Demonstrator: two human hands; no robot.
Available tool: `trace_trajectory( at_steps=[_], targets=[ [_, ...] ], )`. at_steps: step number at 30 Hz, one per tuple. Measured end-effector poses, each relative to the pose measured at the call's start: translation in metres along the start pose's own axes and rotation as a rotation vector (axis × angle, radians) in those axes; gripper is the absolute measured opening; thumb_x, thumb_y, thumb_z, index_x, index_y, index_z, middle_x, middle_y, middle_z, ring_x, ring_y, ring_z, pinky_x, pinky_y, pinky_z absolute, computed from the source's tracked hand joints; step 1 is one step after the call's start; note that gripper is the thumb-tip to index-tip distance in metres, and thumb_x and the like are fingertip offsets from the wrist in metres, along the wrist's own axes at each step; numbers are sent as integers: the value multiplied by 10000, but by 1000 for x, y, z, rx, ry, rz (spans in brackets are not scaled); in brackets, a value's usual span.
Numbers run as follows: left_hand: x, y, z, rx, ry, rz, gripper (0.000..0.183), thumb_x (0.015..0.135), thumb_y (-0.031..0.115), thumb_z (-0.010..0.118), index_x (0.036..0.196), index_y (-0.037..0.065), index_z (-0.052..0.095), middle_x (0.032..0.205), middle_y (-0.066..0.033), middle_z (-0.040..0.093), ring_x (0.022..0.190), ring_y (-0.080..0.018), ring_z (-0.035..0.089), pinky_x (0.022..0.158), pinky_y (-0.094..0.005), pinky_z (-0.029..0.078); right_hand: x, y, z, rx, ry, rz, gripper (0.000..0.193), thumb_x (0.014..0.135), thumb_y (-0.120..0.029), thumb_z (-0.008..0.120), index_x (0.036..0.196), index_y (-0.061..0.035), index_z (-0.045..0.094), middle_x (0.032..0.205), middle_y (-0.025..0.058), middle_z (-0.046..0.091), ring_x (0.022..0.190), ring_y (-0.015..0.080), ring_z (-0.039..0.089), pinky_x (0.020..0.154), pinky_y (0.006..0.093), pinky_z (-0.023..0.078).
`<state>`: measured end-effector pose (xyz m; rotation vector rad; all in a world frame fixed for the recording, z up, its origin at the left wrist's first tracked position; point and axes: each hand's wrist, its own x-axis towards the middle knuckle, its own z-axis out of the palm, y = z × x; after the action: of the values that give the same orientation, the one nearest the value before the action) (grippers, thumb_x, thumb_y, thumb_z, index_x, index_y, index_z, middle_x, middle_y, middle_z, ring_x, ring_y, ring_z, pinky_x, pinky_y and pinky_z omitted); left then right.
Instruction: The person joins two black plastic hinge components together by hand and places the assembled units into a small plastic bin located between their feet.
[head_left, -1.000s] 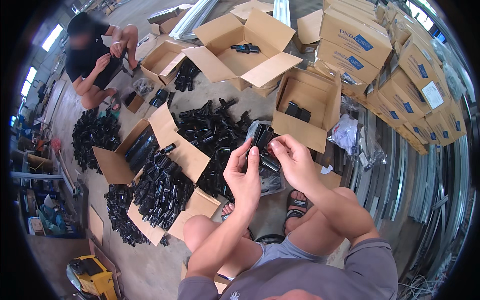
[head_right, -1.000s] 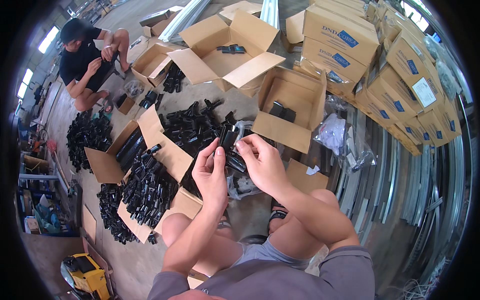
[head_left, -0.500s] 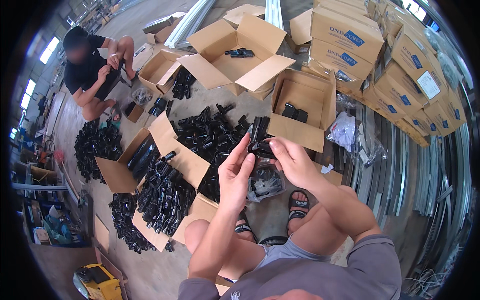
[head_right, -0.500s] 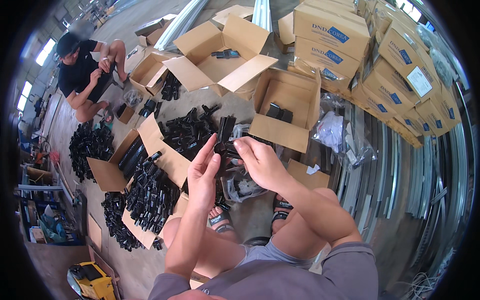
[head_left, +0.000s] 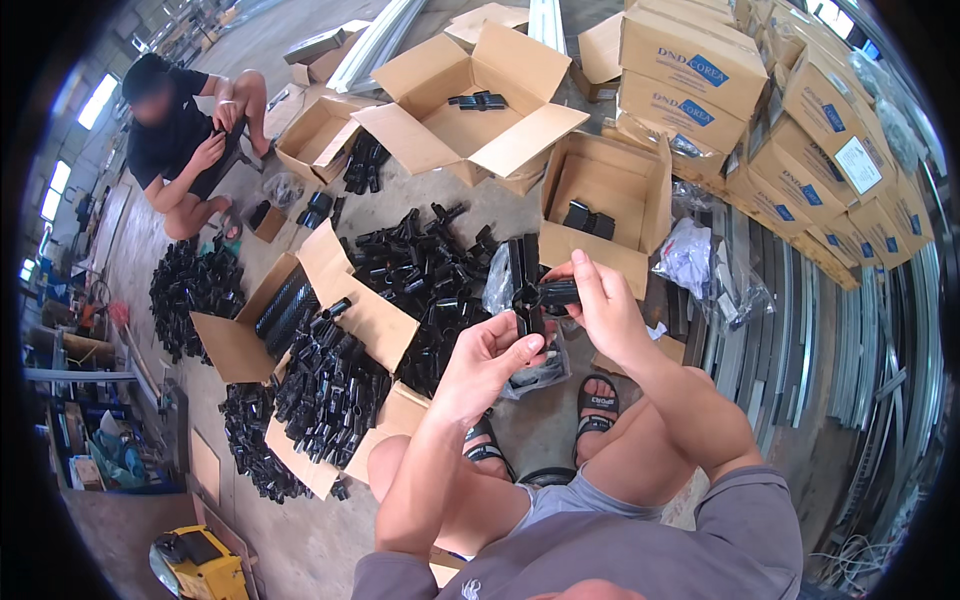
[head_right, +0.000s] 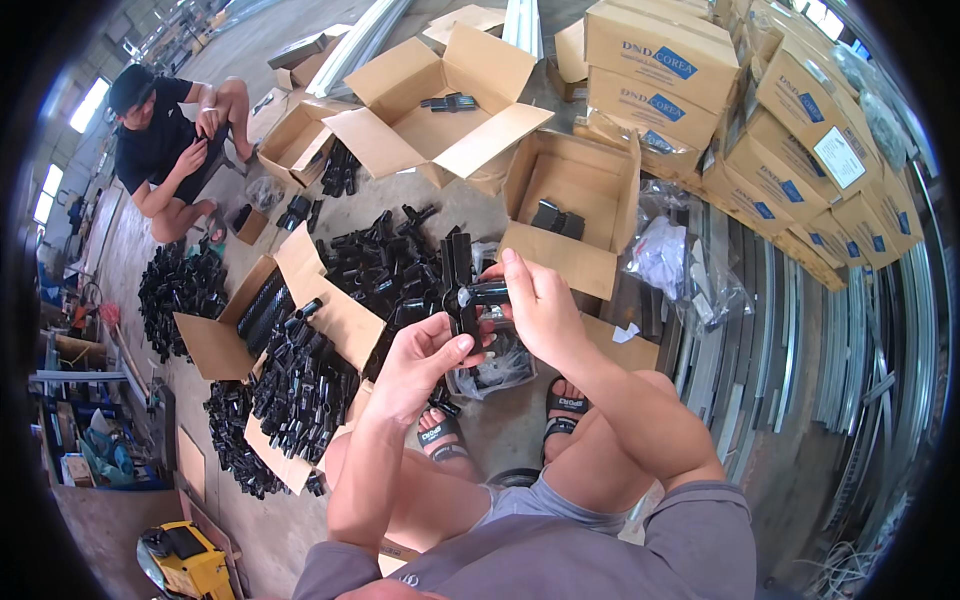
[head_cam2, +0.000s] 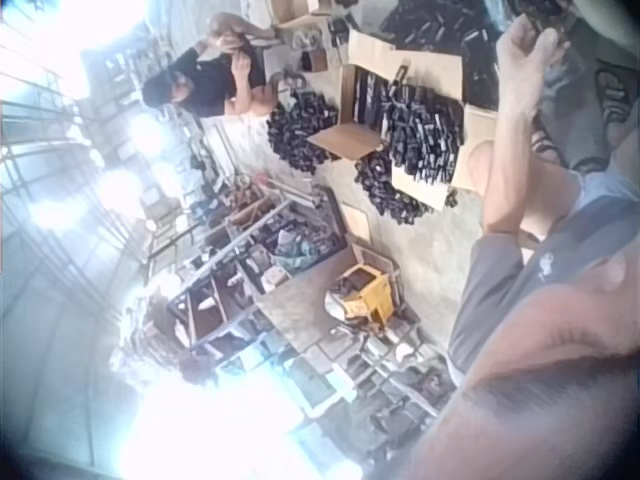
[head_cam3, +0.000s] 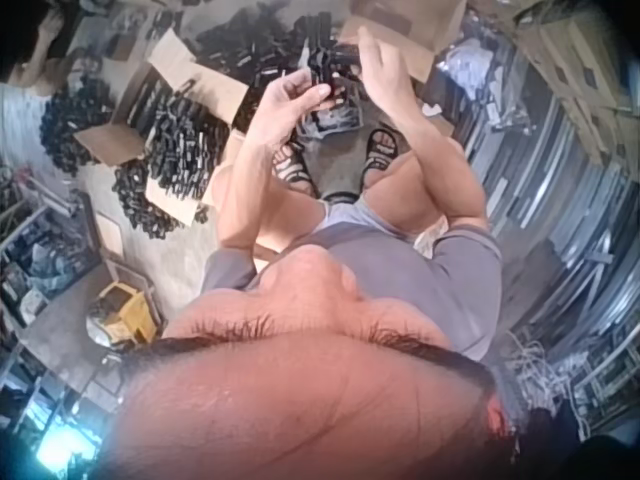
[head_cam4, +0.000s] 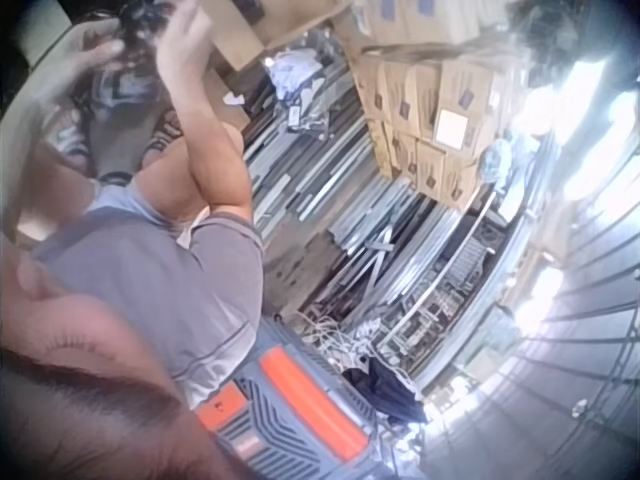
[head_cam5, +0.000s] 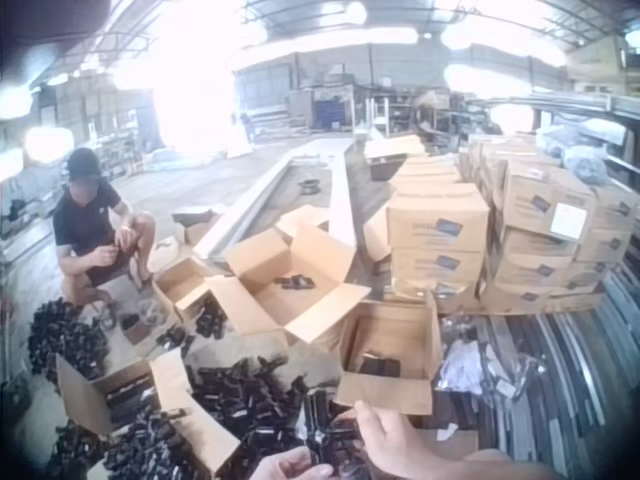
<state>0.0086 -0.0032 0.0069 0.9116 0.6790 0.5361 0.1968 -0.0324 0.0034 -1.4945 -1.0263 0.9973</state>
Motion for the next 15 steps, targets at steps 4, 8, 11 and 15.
trace_trajectory(
  at_steps=[4, 8, 11, 15],
  targets=[
    [6, -15, -11, 137, 26, 111, 251, 970, 97, 661, 1181, -37, 637, 1055, -28, 689, 916, -34, 595, 809, -216, 520, -2, -4, 1, 64, -46, 49, 511, 1084, -430, 361, 1005, -23, 659, 620, -40, 498, 522, 39, 422, 488, 214, 327],
    [2, -5, 2, 98, 59, 130, 253, 978, 92, 650, 1190, -44, 628, 1019, -17, 688, 890, -17, 570, 771, -204, 510, -2, -10, -6, 220, -80, 181, 450, 1078, -407, 418, 1001, -18, 632, 618, -42, 480, 545, 35, 433, 510, 227, 336],
    [3, -5, 3, 54, 67, 118, 273, 971, 95, 662, 1198, -52, 623, 1019, -17, 689, 904, -21, 577, 776, -205, 507, -1, -6, -3, 152, -92, 54, 393, 1059, -379, 499, 1000, -12, 628, 661, -36, 517, 599, 33, 465, 533, 229, 359],
    [8, -12, -5, 197, 123, 129, 304, 960, 85, 674, 1221, -61, 614, 1041, -23, 689, 945, -33, 587, 837, -212, 514, -6, -8, 8, 45, -32, -34, 350, 1037, -350, 561, 994, -10, 626, 695, -31, 542, 632, 37, 478, 550, 239, 378]
  ],
)
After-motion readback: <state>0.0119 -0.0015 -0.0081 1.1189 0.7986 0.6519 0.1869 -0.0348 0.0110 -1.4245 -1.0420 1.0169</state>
